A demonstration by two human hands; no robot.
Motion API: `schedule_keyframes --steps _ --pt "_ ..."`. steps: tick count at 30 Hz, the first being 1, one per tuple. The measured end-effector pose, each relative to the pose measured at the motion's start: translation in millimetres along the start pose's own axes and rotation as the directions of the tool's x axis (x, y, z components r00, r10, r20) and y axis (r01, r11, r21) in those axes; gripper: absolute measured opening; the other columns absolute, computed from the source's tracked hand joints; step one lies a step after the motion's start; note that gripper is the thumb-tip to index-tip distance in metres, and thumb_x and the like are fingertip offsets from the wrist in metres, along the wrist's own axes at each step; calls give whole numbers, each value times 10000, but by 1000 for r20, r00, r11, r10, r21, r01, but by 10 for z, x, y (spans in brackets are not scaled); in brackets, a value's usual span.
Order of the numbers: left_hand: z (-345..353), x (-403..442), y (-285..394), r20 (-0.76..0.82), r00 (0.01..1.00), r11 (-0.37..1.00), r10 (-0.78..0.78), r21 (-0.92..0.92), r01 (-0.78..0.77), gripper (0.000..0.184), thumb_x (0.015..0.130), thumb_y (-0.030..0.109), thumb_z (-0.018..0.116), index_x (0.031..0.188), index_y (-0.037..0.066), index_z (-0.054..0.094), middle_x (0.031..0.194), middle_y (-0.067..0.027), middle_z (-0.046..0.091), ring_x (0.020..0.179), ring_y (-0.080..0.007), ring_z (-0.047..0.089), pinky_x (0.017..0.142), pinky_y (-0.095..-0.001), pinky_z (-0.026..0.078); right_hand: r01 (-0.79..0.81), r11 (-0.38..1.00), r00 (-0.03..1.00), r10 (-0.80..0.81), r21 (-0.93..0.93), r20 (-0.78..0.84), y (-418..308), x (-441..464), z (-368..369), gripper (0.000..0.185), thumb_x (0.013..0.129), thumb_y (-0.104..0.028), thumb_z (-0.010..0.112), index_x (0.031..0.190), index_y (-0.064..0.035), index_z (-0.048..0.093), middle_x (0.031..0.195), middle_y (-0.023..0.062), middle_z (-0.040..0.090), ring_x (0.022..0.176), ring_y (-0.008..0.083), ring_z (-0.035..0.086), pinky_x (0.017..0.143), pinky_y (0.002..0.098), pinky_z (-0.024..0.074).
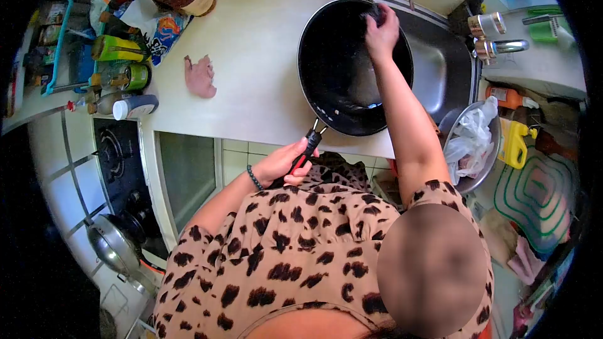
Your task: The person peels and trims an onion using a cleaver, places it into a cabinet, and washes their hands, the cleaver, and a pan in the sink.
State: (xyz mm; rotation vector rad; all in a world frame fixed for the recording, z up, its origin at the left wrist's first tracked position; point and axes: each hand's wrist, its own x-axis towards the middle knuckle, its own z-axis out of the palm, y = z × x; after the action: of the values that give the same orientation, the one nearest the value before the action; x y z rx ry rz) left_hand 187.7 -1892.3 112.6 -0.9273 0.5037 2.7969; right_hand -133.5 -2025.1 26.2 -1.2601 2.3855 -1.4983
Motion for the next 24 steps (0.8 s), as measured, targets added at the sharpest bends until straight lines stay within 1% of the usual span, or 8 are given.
schedule_keyframes --steps 3,7,11,14,17,20,23,24 --pt "-30 28 -2 20 1000 1000 -13 -1 13 451 987 493 238 1103 98 421 566 0 343 378 -71 277 359 -214 257 173 962 979 -192 213 73 -327 -106 287 344 698 -45 703 1035 -70 642 971 132 614 918 293 591 833 358 475" --pt "-59 13 -3 14 1000 1000 -4 -10 5 448 984 497 258 1096 97 426 555 -1 345 371 -69 276 351 -208 256 144 912 900 -282 384 331 -905 -592 162 314 701 -9 680 1008 -74 664 969 121 626 919 276 607 826 331 485" --pt "-20 22 -9 -10 1000 999 -14 -44 14 408 986 482 286 1061 103 419 556 -5 351 375 -78 298 349 -210 254 26 850 739 -371 526 562 -961 -976 -242 300 744 56 618 1030 -35 633 1007 95 599 964 222 578 855 297 456" --pt "-74 39 -50 6 1000 1000 -1 -15 1 428 986 492 256 1092 115 430 556 -4 352 369 -74 281 356 -213 248 -227 846 532 -308 483 789 -832 -1166 -646 239 759 61 601 987 -10 606 1006 90 577 977 214 563 879 303 441" --pt "-43 38 -23 10 1000 1000 -13 0 13 426 991 480 241 1094 111 427 557 -4 352 370 -76 281 357 -215 246 -144 854 386 -416 499 823 -583 -1137 -1034 210 749 26 617 951 -28 629 948 106 622 946 258 596 857 344 465" --pt "-71 35 -37 43 999 1000 11 -10 -11 425 998 459 234 1105 95 425 555 -2 345 373 -76 274 357 -210 246 84 955 176 -294 284 939 -230 -998 -1313 262 720 13 629 961 -89 645 958 106 619 931 302 594 816 370 477" --pt "-89 45 -45 75 996 999 45 -17 -44 426 1000 451 245 1113 80 424 552 -2 348 377 -72 276 356 -203 245 497 868 182 -108 3 977 126 -833 -1287 324 664 -14 602 955 -139 669 943 94 607 933 307 594 794 419 484" --pt "-94 43 -54 60 998 999 36 -16 -36 426 998 458 245 1096 82 421 554 -6 352 378 -73 283 353 -206 245 580 814 267 -188 -2 945 154 -805 -1253 275 682 -50 590 922 -155 672 911 84 587 921 299 594 779 414 488"
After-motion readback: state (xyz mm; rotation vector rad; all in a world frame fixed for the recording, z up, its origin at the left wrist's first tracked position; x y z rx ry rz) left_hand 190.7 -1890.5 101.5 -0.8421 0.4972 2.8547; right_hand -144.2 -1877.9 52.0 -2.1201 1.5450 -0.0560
